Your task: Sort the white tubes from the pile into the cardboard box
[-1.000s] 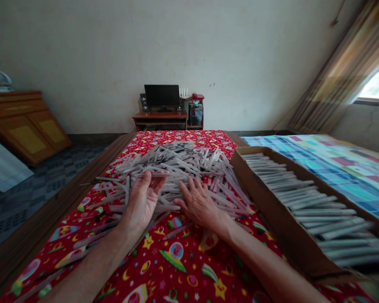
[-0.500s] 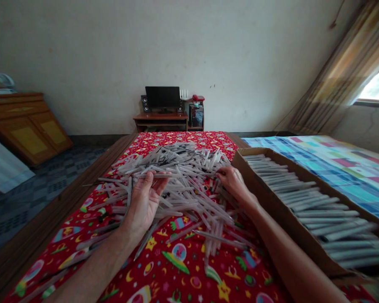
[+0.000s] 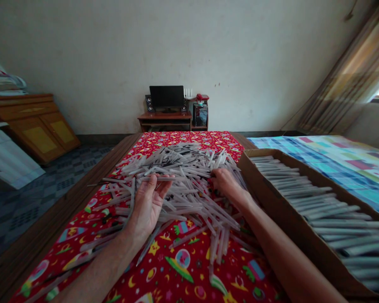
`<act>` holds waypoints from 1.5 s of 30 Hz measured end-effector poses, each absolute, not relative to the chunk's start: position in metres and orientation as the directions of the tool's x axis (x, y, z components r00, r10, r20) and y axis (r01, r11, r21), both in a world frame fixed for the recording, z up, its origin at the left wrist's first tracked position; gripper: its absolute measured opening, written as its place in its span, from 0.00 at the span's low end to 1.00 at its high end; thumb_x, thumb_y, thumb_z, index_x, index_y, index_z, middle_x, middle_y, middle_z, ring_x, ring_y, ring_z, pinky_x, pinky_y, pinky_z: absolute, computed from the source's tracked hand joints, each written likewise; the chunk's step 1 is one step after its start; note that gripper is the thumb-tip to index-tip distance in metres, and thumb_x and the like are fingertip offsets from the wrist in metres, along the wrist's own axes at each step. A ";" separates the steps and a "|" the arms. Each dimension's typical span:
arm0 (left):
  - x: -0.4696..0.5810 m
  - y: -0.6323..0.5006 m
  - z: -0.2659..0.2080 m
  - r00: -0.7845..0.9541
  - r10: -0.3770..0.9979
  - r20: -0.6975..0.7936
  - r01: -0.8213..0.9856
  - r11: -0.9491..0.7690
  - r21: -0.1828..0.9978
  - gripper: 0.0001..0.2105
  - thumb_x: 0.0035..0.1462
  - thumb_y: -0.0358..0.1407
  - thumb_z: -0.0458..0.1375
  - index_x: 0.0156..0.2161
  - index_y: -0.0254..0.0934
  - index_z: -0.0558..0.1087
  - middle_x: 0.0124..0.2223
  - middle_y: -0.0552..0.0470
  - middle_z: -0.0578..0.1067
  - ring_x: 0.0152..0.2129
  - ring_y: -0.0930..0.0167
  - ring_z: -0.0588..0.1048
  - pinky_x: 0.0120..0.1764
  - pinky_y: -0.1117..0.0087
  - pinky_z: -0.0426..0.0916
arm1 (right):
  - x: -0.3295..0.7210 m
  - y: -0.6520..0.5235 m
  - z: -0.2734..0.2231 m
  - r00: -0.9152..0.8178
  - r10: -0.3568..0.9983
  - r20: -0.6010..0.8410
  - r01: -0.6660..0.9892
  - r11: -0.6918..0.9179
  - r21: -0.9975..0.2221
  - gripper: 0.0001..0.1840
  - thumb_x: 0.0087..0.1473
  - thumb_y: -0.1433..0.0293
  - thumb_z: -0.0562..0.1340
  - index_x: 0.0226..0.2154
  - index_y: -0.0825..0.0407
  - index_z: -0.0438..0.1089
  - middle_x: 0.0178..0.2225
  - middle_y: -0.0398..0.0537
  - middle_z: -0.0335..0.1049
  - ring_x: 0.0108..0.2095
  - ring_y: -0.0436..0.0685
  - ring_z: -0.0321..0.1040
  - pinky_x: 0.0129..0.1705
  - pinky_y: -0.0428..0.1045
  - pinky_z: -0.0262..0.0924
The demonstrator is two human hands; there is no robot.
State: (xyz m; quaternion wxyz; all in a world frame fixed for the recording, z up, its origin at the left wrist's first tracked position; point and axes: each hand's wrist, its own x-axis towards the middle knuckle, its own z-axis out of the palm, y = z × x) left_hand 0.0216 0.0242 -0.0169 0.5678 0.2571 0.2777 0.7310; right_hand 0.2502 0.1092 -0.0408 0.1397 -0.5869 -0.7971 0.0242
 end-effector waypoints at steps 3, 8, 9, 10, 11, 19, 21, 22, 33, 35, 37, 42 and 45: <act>0.022 0.025 -0.019 -0.231 0.972 0.040 -0.683 -0.191 0.705 0.06 0.48 0.34 0.62 0.30 0.33 0.72 0.30 0.51 0.79 0.32 0.70 0.78 0.39 0.71 0.73 | 0.250 0.108 -0.027 -0.287 0.933 0.218 0.874 0.348 -0.338 0.13 0.49 0.74 0.55 0.36 0.56 0.73 0.34 0.51 0.73 0.35 0.53 0.68 0.35 0.44 0.57; 0.022 0.025 -0.023 -0.231 0.973 0.027 -0.688 -0.183 0.703 0.05 0.49 0.33 0.62 0.31 0.33 0.72 0.31 0.50 0.79 0.33 0.70 0.78 0.38 0.72 0.73 | 0.241 0.099 -0.016 -0.187 0.961 0.205 0.698 0.277 -0.660 0.12 0.49 0.71 0.55 0.34 0.56 0.72 0.25 0.47 0.73 0.25 0.50 0.67 0.27 0.43 0.55; 0.021 0.026 -0.023 -0.229 0.973 0.028 -0.689 -0.182 0.702 0.05 0.49 0.33 0.62 0.31 0.33 0.72 0.31 0.50 0.79 0.33 0.69 0.78 0.39 0.72 0.73 | 0.241 0.098 -0.015 -0.182 0.953 0.242 0.727 0.296 -0.619 0.10 0.48 0.70 0.56 0.32 0.55 0.72 0.24 0.47 0.72 0.25 0.51 0.66 0.27 0.43 0.54; 0.021 0.026 -0.024 -0.228 0.973 0.025 -0.692 -0.180 0.699 0.05 0.49 0.33 0.62 0.31 0.33 0.71 0.31 0.50 0.79 0.33 0.69 0.78 0.39 0.71 0.73 | 0.242 0.097 -0.015 -0.181 0.940 0.289 0.764 0.320 -0.560 0.09 0.48 0.69 0.57 0.30 0.54 0.71 0.24 0.47 0.71 0.25 0.51 0.65 0.27 0.44 0.53; 0.020 0.027 -0.025 -0.229 0.973 0.019 -0.695 -0.177 0.697 0.05 0.49 0.33 0.62 0.31 0.33 0.71 0.31 0.50 0.79 0.33 0.69 0.78 0.39 0.71 0.73 | 0.243 0.096 -0.014 -0.177 0.926 0.334 0.791 0.336 -0.512 0.07 0.47 0.68 0.58 0.28 0.54 0.71 0.24 0.46 0.70 0.25 0.51 0.64 0.27 0.44 0.52; 0.019 0.028 -0.024 -0.239 0.971 0.004 -0.703 -0.175 0.689 0.05 0.49 0.33 0.62 0.31 0.34 0.70 0.31 0.53 0.78 0.33 0.70 0.78 0.38 0.72 0.73 | 0.214 0.076 -0.002 -0.291 0.939 0.184 0.117 0.225 -0.967 0.14 0.41 0.63 0.62 0.31 0.56 0.68 0.23 0.42 0.68 0.22 0.47 0.63 0.26 0.43 0.57; 0.020 0.027 -0.022 -0.236 0.972 0.002 -0.702 -0.172 0.691 0.06 0.48 0.34 0.62 0.31 0.34 0.70 0.31 0.52 0.78 0.33 0.70 0.78 0.39 0.71 0.73 | 0.202 0.068 -0.001 -0.336 0.927 0.165 0.073 0.200 -0.977 0.12 0.41 0.65 0.63 0.30 0.56 0.69 0.21 0.42 0.68 0.22 0.47 0.63 0.26 0.43 0.57; 0.021 0.026 -0.021 -0.236 0.972 0.003 -0.698 -0.171 0.695 0.06 0.48 0.34 0.62 0.31 0.34 0.70 0.31 0.52 0.78 0.34 0.70 0.78 0.39 0.71 0.73 | 0.199 0.064 -0.001 -0.340 0.926 0.165 0.066 0.198 -0.978 0.11 0.41 0.66 0.63 0.29 0.56 0.70 0.21 0.42 0.68 0.22 0.47 0.63 0.26 0.43 0.58; 0.026 0.022 -0.020 -0.241 0.970 0.023 -0.689 -0.187 0.700 0.07 0.47 0.34 0.63 0.31 0.34 0.70 0.31 0.53 0.78 0.33 0.70 0.77 0.40 0.69 0.72 | 0.192 0.054 -0.004 -0.268 0.932 0.244 0.192 0.300 -0.934 0.08 0.47 0.69 0.60 0.31 0.55 0.71 0.23 0.43 0.70 0.23 0.47 0.62 0.25 0.42 0.56; 0.028 0.021 -0.020 -0.247 0.969 0.020 -0.686 -0.189 0.702 0.08 0.47 0.34 0.63 0.31 0.34 0.70 0.31 0.53 0.78 0.33 0.69 0.77 0.40 0.69 0.72 | 0.191 0.051 -0.006 -0.262 0.923 0.281 0.248 0.345 -0.905 0.08 0.48 0.68 0.59 0.30 0.55 0.71 0.22 0.42 0.69 0.23 0.47 0.61 0.25 0.41 0.54; 0.030 0.020 -0.019 -0.248 0.969 0.022 -0.681 -0.190 0.707 0.08 0.46 0.34 0.63 0.31 0.34 0.69 0.31 0.52 0.78 0.33 0.69 0.77 0.40 0.69 0.72 | 0.191 0.049 -0.006 -0.259 0.913 0.314 0.330 0.389 -0.860 0.10 0.51 0.66 0.58 0.28 0.55 0.70 0.20 0.42 0.66 0.21 0.46 0.59 0.23 0.41 0.51; 0.032 0.020 -0.018 -0.239 0.971 0.025 -0.669 -0.183 0.720 0.08 0.47 0.34 0.63 0.31 0.34 0.69 0.31 0.52 0.78 0.34 0.69 0.77 0.40 0.69 0.72 | 0.188 0.044 -0.006 -0.266 0.899 0.349 0.447 0.435 -0.782 0.23 0.58 0.60 0.49 0.18 0.55 0.62 0.17 0.42 0.61 0.18 0.44 0.53 0.22 0.41 0.46; 0.030 0.021 -0.018 -0.237 0.971 0.034 -0.670 -0.188 0.718 0.08 0.47 0.34 0.63 0.32 0.34 0.69 0.31 0.52 0.78 0.34 0.69 0.77 0.41 0.68 0.72 | 0.188 0.045 -0.006 -0.296 0.898 0.324 0.391 0.424 -0.817 0.24 0.59 0.59 0.48 0.19 0.55 0.62 0.18 0.42 0.61 0.19 0.45 0.54 0.22 0.41 0.47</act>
